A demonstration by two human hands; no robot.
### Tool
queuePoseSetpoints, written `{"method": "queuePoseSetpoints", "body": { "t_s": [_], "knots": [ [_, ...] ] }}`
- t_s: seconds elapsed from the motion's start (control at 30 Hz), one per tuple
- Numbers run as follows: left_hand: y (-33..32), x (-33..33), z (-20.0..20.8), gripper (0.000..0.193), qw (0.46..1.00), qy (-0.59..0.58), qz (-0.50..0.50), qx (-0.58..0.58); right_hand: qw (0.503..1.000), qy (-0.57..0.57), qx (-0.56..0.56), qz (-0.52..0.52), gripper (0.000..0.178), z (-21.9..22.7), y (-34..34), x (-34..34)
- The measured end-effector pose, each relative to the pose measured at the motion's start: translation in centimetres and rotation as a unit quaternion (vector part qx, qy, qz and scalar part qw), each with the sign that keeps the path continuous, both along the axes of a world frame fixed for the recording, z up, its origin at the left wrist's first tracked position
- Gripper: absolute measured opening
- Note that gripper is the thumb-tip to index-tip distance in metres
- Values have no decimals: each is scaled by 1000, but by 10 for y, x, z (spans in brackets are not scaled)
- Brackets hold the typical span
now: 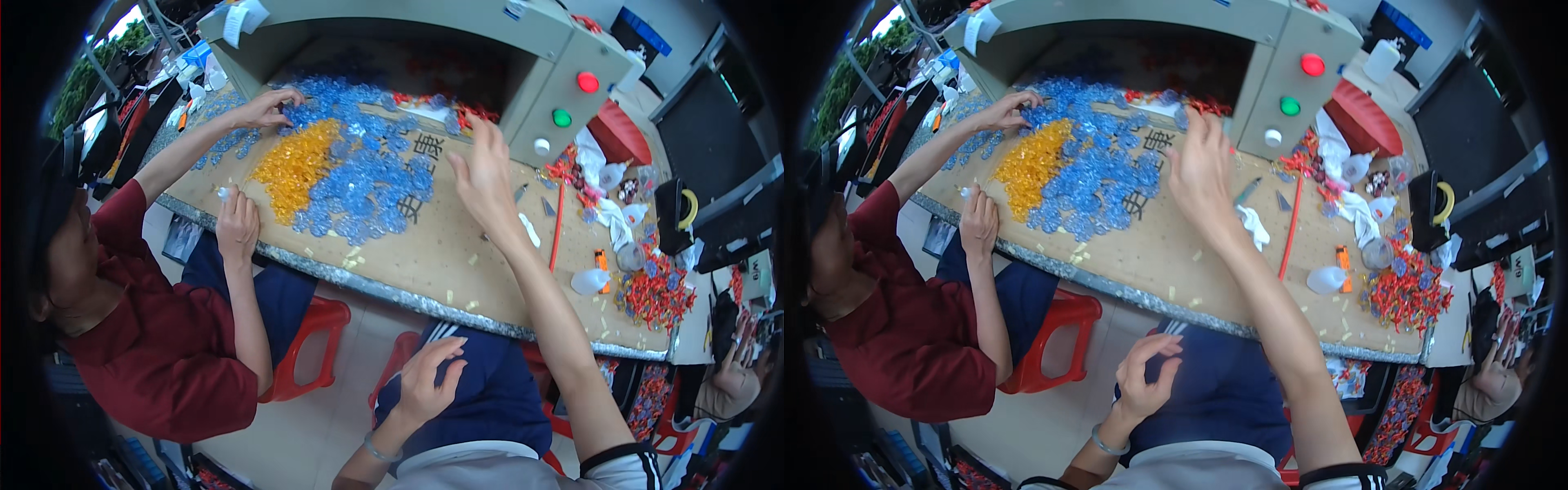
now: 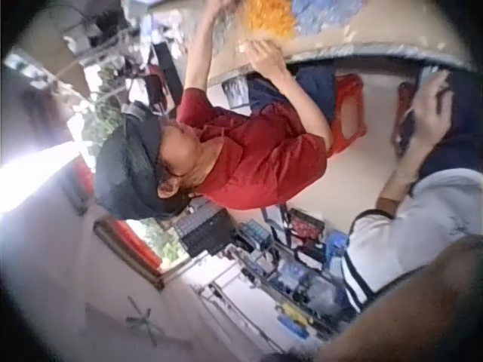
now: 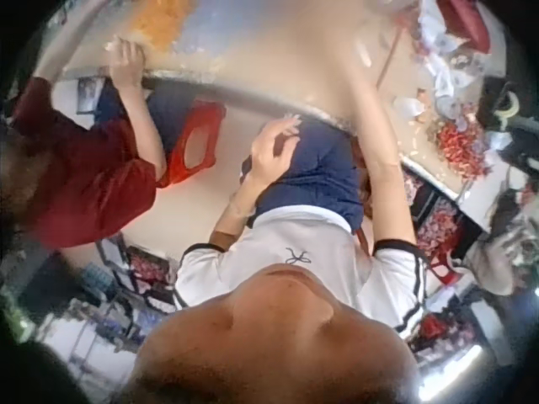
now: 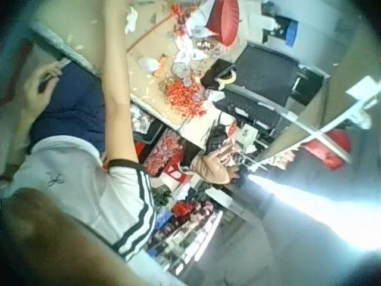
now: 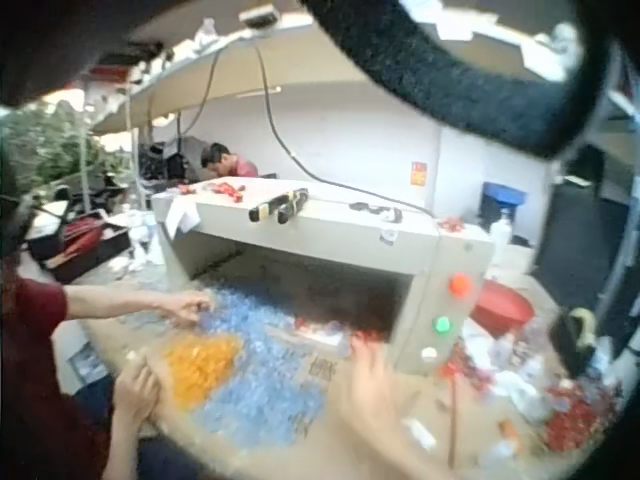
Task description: Assemble small red and blue plastic components into toy figures using glue.
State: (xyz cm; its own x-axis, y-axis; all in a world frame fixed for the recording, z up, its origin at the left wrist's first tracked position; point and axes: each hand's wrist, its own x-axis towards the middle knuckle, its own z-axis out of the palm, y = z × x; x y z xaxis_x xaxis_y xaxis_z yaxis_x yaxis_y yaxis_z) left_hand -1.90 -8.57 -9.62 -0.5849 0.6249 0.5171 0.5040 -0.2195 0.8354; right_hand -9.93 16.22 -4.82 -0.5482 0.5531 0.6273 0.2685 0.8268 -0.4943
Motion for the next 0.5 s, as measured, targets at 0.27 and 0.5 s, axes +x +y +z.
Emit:
{"method": "queuePoseSetpoints", "body": {
  "t_s": [0.27,0.5],
  "knots": [
    [-11,-24,-4,35,995,-87,46,-13,947,-300,-41,-105,18,-25,97,-120],
    [-4,-35,-1,29,991,-115,59,-18,979,-161,-17,-127,31,13,147,-187]
  ]
}}
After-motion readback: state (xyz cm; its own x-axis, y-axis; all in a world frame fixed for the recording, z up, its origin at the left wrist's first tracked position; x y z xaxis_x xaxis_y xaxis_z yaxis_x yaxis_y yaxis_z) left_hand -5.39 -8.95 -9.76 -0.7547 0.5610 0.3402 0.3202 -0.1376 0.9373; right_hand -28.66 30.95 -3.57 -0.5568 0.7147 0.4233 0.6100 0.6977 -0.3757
